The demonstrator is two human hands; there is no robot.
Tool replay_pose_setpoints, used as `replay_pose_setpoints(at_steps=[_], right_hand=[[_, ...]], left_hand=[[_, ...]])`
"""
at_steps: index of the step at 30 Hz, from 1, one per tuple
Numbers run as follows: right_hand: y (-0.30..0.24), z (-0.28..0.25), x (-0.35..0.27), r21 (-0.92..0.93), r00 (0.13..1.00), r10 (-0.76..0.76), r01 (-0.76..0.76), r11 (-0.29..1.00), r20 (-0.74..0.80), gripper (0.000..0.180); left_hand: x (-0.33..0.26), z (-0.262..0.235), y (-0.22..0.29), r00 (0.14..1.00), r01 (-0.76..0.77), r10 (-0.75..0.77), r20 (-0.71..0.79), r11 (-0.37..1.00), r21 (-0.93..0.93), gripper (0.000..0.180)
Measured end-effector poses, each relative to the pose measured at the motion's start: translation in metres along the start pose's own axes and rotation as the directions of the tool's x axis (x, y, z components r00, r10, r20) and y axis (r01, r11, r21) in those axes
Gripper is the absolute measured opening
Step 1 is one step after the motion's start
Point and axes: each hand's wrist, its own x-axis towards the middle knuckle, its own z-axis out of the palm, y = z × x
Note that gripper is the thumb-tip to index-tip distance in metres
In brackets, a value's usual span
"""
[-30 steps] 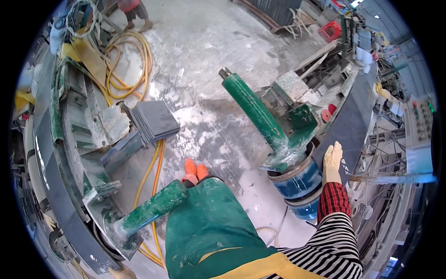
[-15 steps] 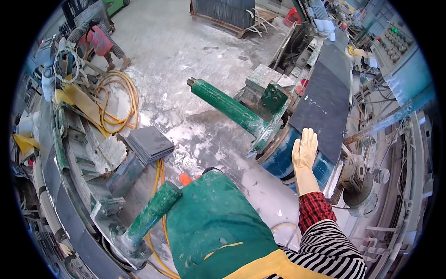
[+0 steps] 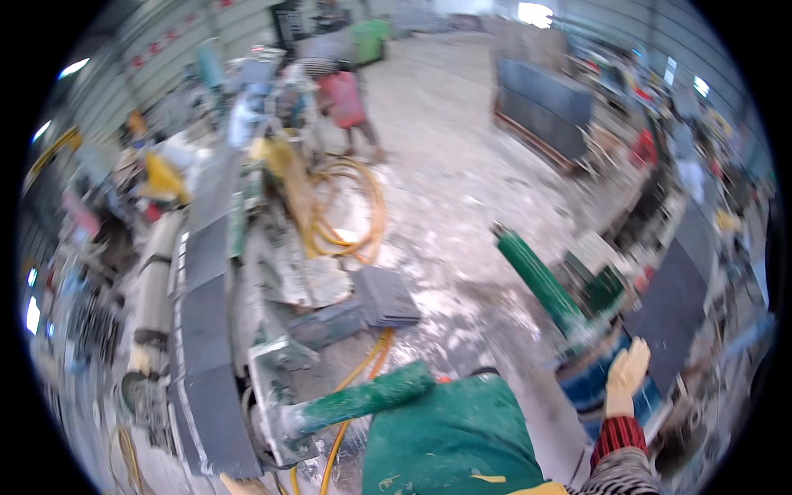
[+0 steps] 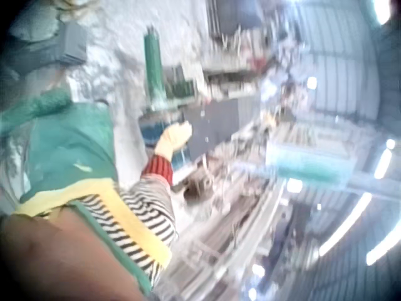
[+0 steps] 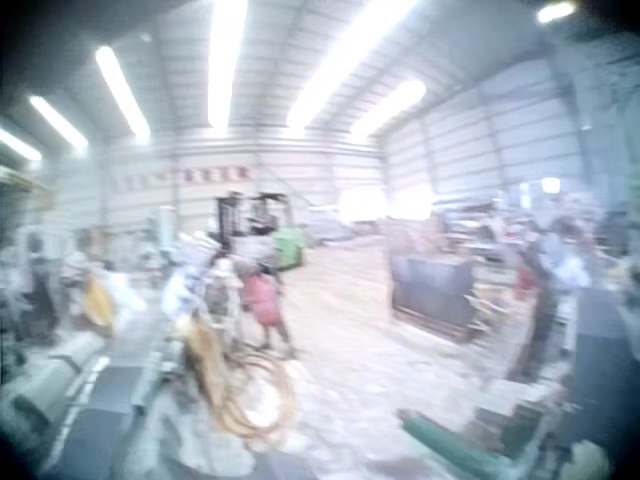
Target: The person repeatedly feeds dark rectangular tiles into a conveyor-fed machine, then removes and stacks the processed tiles. The person also briefly operates a control panel on the machine.
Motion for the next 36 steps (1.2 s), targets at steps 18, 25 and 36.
replay_pose_setpoints(at_steps=[18,25,36], right_hand=[[-0.02,0.047,-0.024,-0.181,0.952,0.077,-0.022,0.983,0.298,0.058],[-0.015,0.047,-0.017,-0.121,0.9,0.076,-0.026,0.992,0.429,0.061],[-0.067,-0.001,-0.041,-0.082,0.887,0.075,-0.043,0.996,0.456,0.068]], left_hand=[[0.098,-0.068,-0.025,0.967,0.254,-0.249,0.049,0.944,-0.209,0.06],[0.085,-0.065,-0.005,0.963,0.267,-0.257,0.086,0.953,-0.141,0.068],[0.097,-0.076,-0.01,0.951,0.309,-0.303,0.056,0.93,-0.199,0.067]])
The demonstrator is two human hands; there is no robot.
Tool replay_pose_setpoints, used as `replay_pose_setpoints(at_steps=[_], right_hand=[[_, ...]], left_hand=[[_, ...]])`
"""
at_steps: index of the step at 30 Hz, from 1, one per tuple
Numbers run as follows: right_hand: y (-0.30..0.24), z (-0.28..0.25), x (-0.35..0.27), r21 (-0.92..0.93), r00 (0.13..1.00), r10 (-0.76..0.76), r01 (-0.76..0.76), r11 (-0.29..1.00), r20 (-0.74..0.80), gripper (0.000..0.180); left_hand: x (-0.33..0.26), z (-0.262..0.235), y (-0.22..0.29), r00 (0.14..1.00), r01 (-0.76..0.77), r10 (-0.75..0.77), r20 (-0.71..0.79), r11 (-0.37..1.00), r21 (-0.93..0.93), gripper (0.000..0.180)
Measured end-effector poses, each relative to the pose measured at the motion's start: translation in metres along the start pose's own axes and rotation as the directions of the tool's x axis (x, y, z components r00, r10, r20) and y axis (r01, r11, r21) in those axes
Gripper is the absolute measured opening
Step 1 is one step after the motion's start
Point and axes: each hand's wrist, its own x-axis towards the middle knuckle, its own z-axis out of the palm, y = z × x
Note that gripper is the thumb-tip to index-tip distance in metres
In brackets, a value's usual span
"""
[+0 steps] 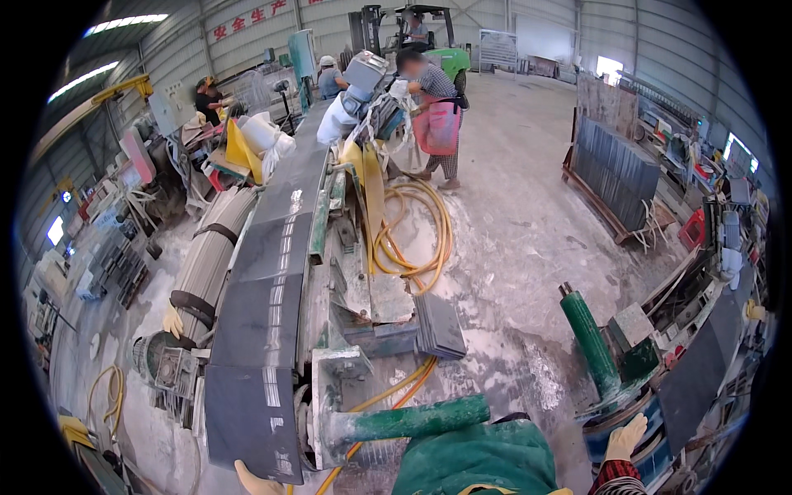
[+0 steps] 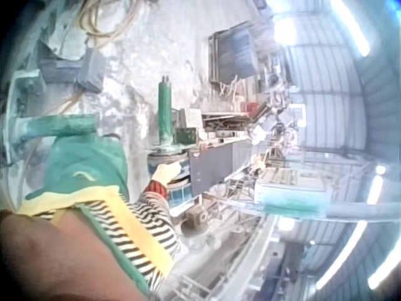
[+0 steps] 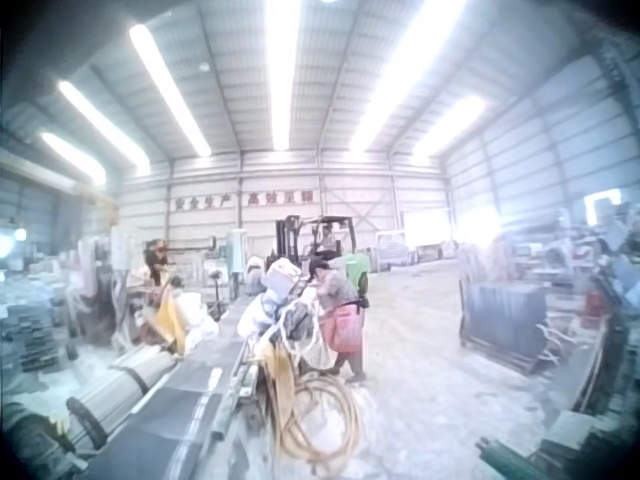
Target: The person repeatedly feeds dark rectangular tiles into a conveyor-fed machine, then removes and stacks the processed tiles. The person also briefly operates a control panel on the machine.
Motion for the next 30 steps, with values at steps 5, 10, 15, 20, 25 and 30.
replay_pose_setpoints(at_steps=[5,10,15,20,25,30], right_hand=[[-0.008,0.002,0.013,-0.109,0.979,0.139,-0.123,0.986,0.152,0.068],[0.001,0.021,0.022,0.033,0.975,0.141,-0.149,0.988,0.171,0.066],[-0.011,0.004,0.021,-0.13,0.96,0.186,-0.161,0.978,0.21,0.068],[-0.035,-0.025,0.013,-0.049,0.945,0.221,-0.216,0.975,0.24,0.07],[0.0,0.021,0.033,-0.111,0.963,0.171,-0.151,0.982,0.21,0.071],[-0.003,0.021,0.033,-0.116,0.96,0.144,-0.119,0.986,0.24,0.07]], left_hand=[[0.023,-0.03,0.003,0.994,0.113,-0.113,0.006,0.994,-0.009,0.068],[0.011,-0.019,0.003,0.991,0.114,-0.113,-0.074,0.994,0.005,0.07],[0.024,-0.031,0.0,0.99,0.088,-0.083,-0.115,0.995,0.041,0.07],[0.021,-0.034,-0.001,0.993,0.086,-0.081,-0.09,0.995,0.058,0.071],[0.014,-0.03,-0.006,0.997,0.075,-0.076,0.032,0.997,0.023,0.073],[0.007,-0.027,-0.005,1.0,0.003,-0.003,-0.018,1.0,-0.004,0.072]])
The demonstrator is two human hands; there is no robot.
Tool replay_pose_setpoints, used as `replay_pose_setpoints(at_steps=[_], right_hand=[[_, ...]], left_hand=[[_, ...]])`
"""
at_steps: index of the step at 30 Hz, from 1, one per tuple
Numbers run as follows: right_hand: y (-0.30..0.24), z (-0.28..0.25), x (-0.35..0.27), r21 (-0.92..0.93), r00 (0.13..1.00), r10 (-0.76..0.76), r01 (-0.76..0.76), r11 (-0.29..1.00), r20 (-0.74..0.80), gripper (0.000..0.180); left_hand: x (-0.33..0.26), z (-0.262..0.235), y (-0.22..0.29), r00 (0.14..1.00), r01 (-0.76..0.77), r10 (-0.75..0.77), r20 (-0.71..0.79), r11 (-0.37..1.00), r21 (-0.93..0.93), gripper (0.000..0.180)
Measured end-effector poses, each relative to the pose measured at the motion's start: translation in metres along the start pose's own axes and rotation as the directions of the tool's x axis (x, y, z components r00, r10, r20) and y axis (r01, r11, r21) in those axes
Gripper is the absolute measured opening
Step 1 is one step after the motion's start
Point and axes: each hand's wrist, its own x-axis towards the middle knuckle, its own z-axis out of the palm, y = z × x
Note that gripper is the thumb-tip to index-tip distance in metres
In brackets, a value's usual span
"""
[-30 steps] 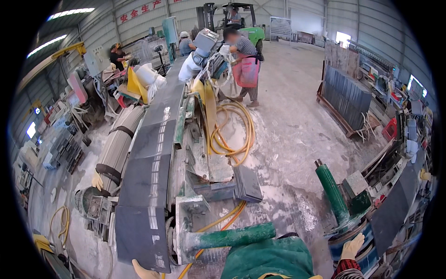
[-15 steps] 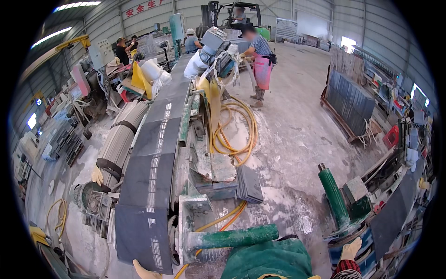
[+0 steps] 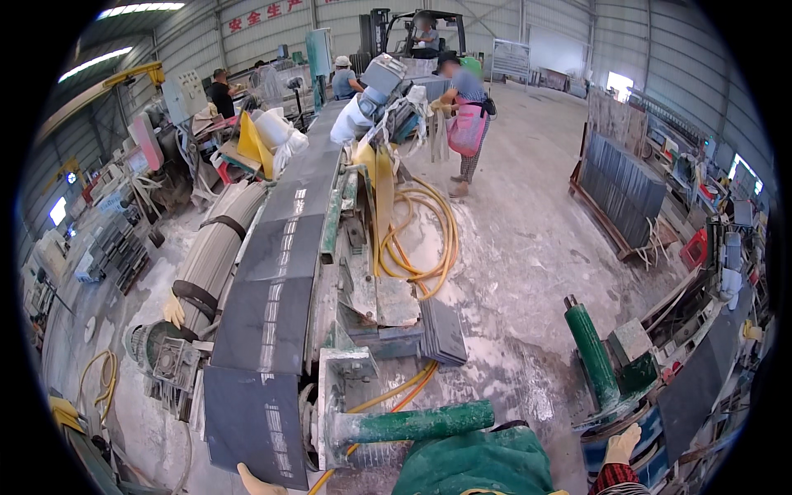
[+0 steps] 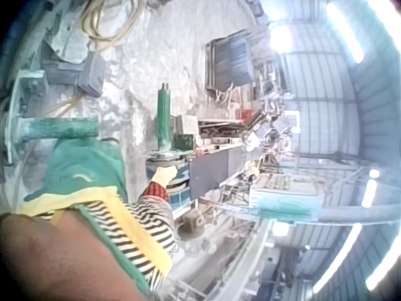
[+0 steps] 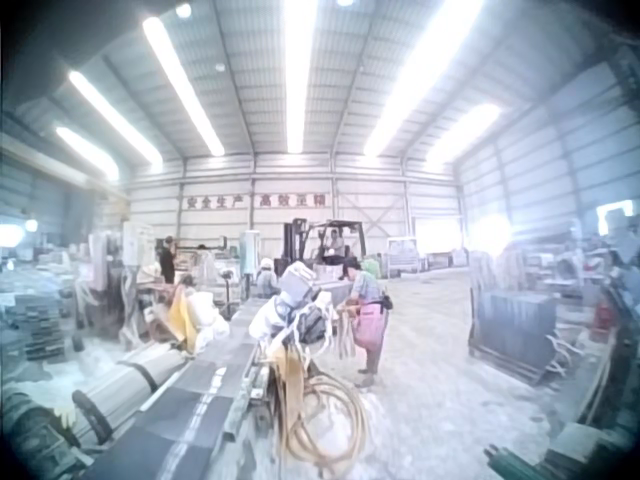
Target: The person repeatedly feeds dark rectangular tiles into a conveyor-fed machine, then removes and stacks the processed tiles. The person also briefly operates a control panel on the machine.
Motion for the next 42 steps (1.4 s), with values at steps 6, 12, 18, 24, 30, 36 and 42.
replay_pose_setpoints(at_steps=[6,12,18,24,30,36,42], right_hand=[[0.011,-0.01,0.01,0.439,0.997,0.081,-0.071,0.896,-0.005,0.069],[-0.064,-0.043,-0.002,0.575,0.954,-0.141,0.273,0.771,-0.264,0.054],[-0.23,-0.065,-0.048,0.628,0.745,-0.596,0.624,0.466,-0.299,0.053],[-0.306,-0.082,-0.096,0.781,0.575,-0.786,0.589,0.207,-0.225,0.051],[-0.304,-0.069,-0.095,0.879,0.547,-0.813,0.467,0.097,-0.201,0.046],[-0.278,-0.041,-0.081,0.949,0.578,-0.81,0.3,0.093,-0.104,0.043],[-0.255,-0.039,-0.07,0.925,0.598,-0.795,0.352,0.145,-0.103,0.043]], left_hand=[[-0.008,0.011,-0.002,0.996,0.019,-0.022,-0.089,0.999,-0.04,0.071],[-0.032,0.014,-0.006,0.999,0.007,-0.002,0.037,0.99,-0.141,0.065],[-0.044,-0.001,0.014,0.965,-0.086,0.11,0.239,0.991,-0.107,0.06],[-0.08,0.029,0.054,0.928,-0.199,0.217,0.304,0.976,-0.088,0.061],[-0.127,0.105,0.073,0.935,-0.179,0.22,0.279,0.97,-0.166,0.07],[-0.133,0.111,0.08,0.959,-0.112,0.153,0.238,0.978,-0.177,0.06],[-0.098,0.101,0.101,0.94,-0.04,0.088,0.329,0.988,-0.15,0.058]])
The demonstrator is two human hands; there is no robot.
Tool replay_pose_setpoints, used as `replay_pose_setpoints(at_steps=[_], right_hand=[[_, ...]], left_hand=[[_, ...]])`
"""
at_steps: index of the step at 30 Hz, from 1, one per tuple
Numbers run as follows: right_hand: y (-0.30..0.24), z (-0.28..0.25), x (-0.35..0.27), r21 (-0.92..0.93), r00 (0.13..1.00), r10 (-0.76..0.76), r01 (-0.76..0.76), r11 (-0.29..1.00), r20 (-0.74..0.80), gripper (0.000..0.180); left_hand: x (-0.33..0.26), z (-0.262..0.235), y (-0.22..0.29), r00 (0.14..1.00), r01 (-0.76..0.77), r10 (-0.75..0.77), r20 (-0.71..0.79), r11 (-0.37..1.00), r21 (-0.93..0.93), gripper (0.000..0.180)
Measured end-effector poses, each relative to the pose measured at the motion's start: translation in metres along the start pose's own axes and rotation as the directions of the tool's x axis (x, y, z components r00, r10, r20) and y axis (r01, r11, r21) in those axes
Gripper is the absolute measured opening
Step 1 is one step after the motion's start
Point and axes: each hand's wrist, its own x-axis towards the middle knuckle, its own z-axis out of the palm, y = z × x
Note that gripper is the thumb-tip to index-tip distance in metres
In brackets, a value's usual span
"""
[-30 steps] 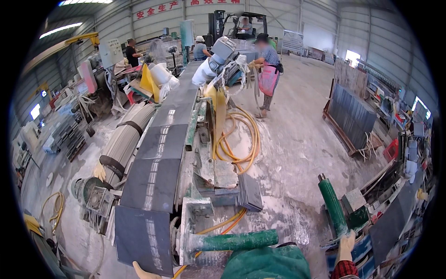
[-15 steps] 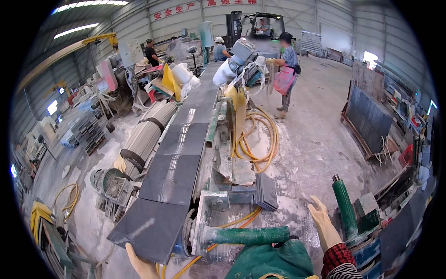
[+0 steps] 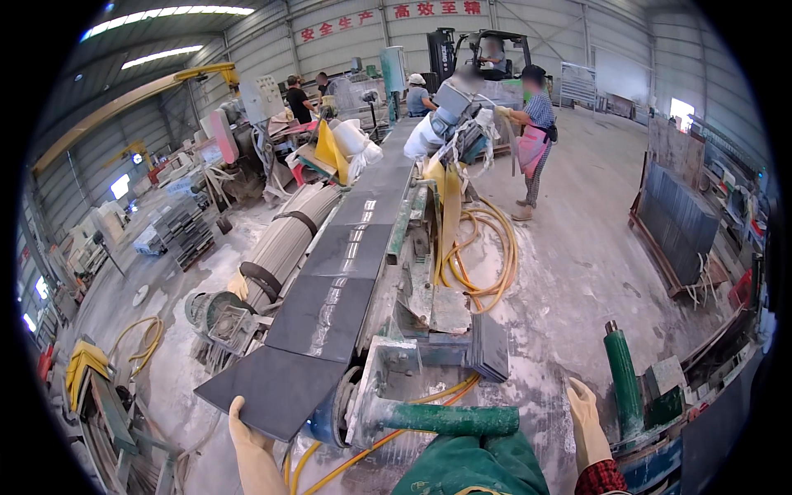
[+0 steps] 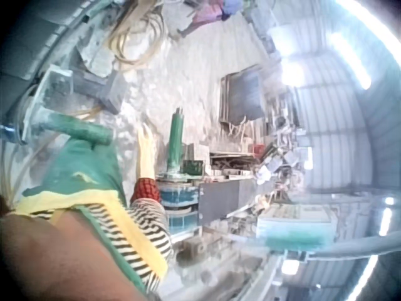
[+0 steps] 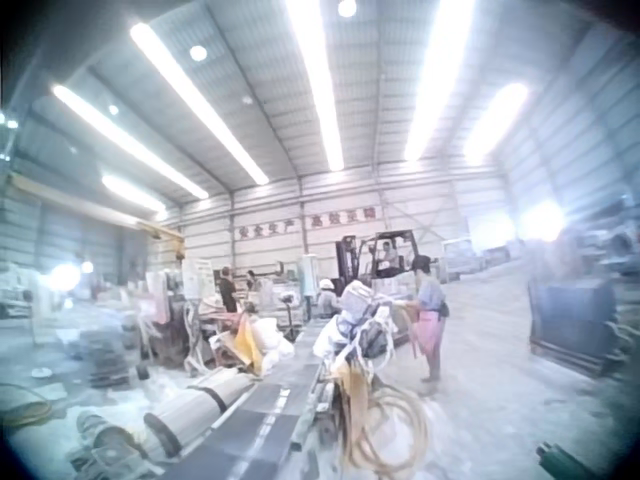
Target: The person repeatedly feeds dark rectangular tiles into a conveyor-fed machine, then removes and stacks the processed tiles. The person also briefly operates a control panel on the machine.
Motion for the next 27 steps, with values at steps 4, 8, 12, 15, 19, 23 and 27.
replay_pose_setpoints(at_steps=[4,8,12,15,19,23,27], right_hand=[[-0.002,-0.002,-0.017,0.058,0.999,0.017,-0.018,0.998,0.028,0.042],[-0.002,-0.031,-0.029,0.0,1.0,0.014,-0.014,1.0,0.015,0.038],[0.024,-0.066,-0.043,0.047,0.999,-0.003,0.005,0.999,-0.046,0.036],[0.029,-0.068,-0.05,0.131,0.997,0.043,-0.033,0.991,-0.071,0.037],[0.012,-0.014,-0.048,0.339,0.997,0.081,-0.081,0.937,0.016,0.041],[-0.083,0.055,-0.061,0.46,0.971,0.02,-0.131,0.878,0.239,0.043],[-0.137,0.057,-0.061,0.833,0.819,-0.279,-0.369,0.413,0.501,0.067]], left_hand=[[-0.004,0.003,-0.001,0.988,-0.077,0.059,0.145,0.989,0.124,0.067],[-0.029,0.012,-0.011,0.977,-0.187,0.174,0.12,0.977,0.104,0.071],[-0.063,0.021,-0.008,0.965,-0.25,0.236,0.11,0.959,0.135,0.07],[-0.067,0.029,-0.006,0.96,-0.257,0.236,0.149,0.956,0.142,0.069],[-0.051,0.057,-0.032,0.967,-0.183,0.164,0.194,0.98,0.081,0.068],[-0.051,0.127,-0.092,0.961,0.017,-0.023,0.274,1.0,0.025,0.07],[-0.058,0.186,-0.178,0.794,0.315,-0.33,0.511,0.942,0.119,0.075]])
